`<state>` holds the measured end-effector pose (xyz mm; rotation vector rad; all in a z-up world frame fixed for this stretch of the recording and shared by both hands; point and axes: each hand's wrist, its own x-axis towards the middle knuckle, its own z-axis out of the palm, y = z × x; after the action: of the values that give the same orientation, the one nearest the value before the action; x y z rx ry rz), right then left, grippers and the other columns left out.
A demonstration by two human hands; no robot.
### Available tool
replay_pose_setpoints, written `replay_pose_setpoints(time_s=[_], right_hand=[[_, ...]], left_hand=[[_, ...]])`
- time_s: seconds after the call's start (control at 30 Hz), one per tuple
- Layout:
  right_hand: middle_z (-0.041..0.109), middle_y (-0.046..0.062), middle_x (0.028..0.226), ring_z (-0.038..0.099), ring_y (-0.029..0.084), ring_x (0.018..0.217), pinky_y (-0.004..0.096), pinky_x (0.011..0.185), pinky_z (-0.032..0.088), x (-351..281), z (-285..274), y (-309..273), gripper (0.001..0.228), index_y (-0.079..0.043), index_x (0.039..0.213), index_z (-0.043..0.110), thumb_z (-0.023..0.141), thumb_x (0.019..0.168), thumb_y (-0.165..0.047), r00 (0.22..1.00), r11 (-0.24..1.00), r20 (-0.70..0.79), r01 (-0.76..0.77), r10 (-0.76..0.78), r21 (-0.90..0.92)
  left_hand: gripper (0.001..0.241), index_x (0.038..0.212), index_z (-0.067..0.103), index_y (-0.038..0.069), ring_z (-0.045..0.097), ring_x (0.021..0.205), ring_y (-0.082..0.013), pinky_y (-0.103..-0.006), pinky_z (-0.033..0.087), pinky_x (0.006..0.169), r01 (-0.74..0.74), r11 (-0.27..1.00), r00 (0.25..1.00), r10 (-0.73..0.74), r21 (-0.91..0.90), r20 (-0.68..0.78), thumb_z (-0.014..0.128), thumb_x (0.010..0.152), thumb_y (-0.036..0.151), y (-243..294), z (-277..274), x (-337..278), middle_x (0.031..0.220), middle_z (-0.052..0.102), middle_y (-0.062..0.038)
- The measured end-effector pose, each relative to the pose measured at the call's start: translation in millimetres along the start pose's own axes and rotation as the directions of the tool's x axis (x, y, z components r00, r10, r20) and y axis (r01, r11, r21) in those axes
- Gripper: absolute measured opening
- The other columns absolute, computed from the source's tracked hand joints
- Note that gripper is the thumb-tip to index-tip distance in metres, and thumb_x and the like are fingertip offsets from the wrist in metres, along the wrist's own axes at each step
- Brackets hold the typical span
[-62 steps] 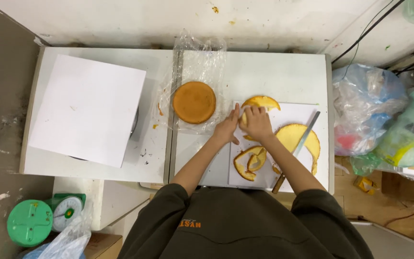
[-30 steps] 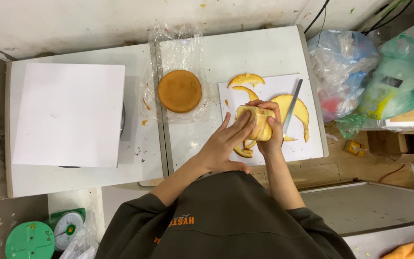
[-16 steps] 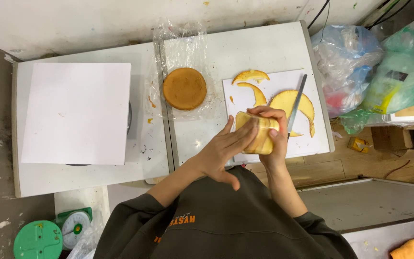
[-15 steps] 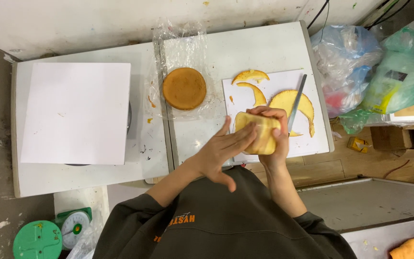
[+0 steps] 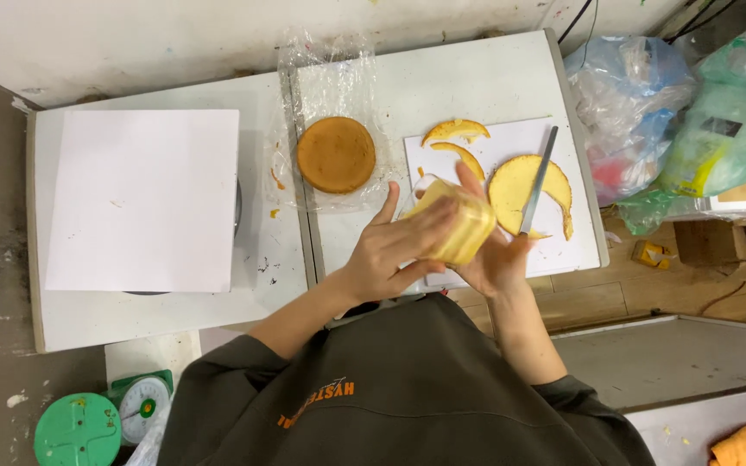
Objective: The person cuts round cake layers into smaller pieces, places them into small plastic containers, pipes yellow cream between layers, and adds a crumbly topping. The person repeats this process for multiple containers.
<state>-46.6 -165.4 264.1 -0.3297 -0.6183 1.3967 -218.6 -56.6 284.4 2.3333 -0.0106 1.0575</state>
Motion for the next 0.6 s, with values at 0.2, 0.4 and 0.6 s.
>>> replay_pose_setpoints(time_s=[0.2, 0.4, 0.6], right_hand=[[0.05, 0.015, 0.143, 0.059, 0.035, 0.127, 0.058, 0.086, 0.061, -14.2, -1.4, 4.6, 0.109, -0.012, 0.158, 0.026, 0.079, 0.079, -0.066, 0.961, 0.961, -0.273, -0.044, -0.034, -0.274], [0.054, 0.021, 0.144, 0.06, 0.031, 0.131, 0.045, 0.103, 0.058, -24.6, -15.3, 11.9, 0.108, 0.003, 0.158, 0.035, 0.072, 0.089, -0.072, 0.966, 0.956, -0.257, -0.044, -0.034, -0.29], [0.058, 0.023, 0.133, 0.068, 0.032, 0.109, 0.048, 0.076, 0.063, -28.3, -17.9, 11.1, 0.106, 0.004, 0.155, 0.035, 0.065, 0.089, -0.075, 0.962, 0.959, -0.258, -0.149, 0.084, -0.241]], left_hand=[[0.067, 0.139, 0.062, 0.002, 0.063, 0.136, -0.0254, -0.0525, 0.005, 0.133, -0.048, 0.991, 0.999, 0.048, -0.125, 0.0, 0.064, 0.098, 0.054, -6.1, -22.2, -5.8, 0.143, 0.064, -0.012], [0.066, 0.141, 0.065, 0.01, 0.062, 0.136, -0.019, -0.0527, 0.002, 0.13, -0.329, 0.943, 0.932, 0.319, 0.038, 0.172, 0.05, 0.103, 0.063, -12.6, -30.8, -4.2, 0.144, 0.066, -0.007], [0.073, 0.145, 0.065, 0.013, 0.057, 0.141, -0.0168, -0.0524, -0.002, 0.129, -0.413, 0.892, 0.896, 0.361, 0.185, 0.259, 0.048, 0.103, 0.071, -5.0, -34.6, 3.8, 0.151, 0.06, -0.004]])
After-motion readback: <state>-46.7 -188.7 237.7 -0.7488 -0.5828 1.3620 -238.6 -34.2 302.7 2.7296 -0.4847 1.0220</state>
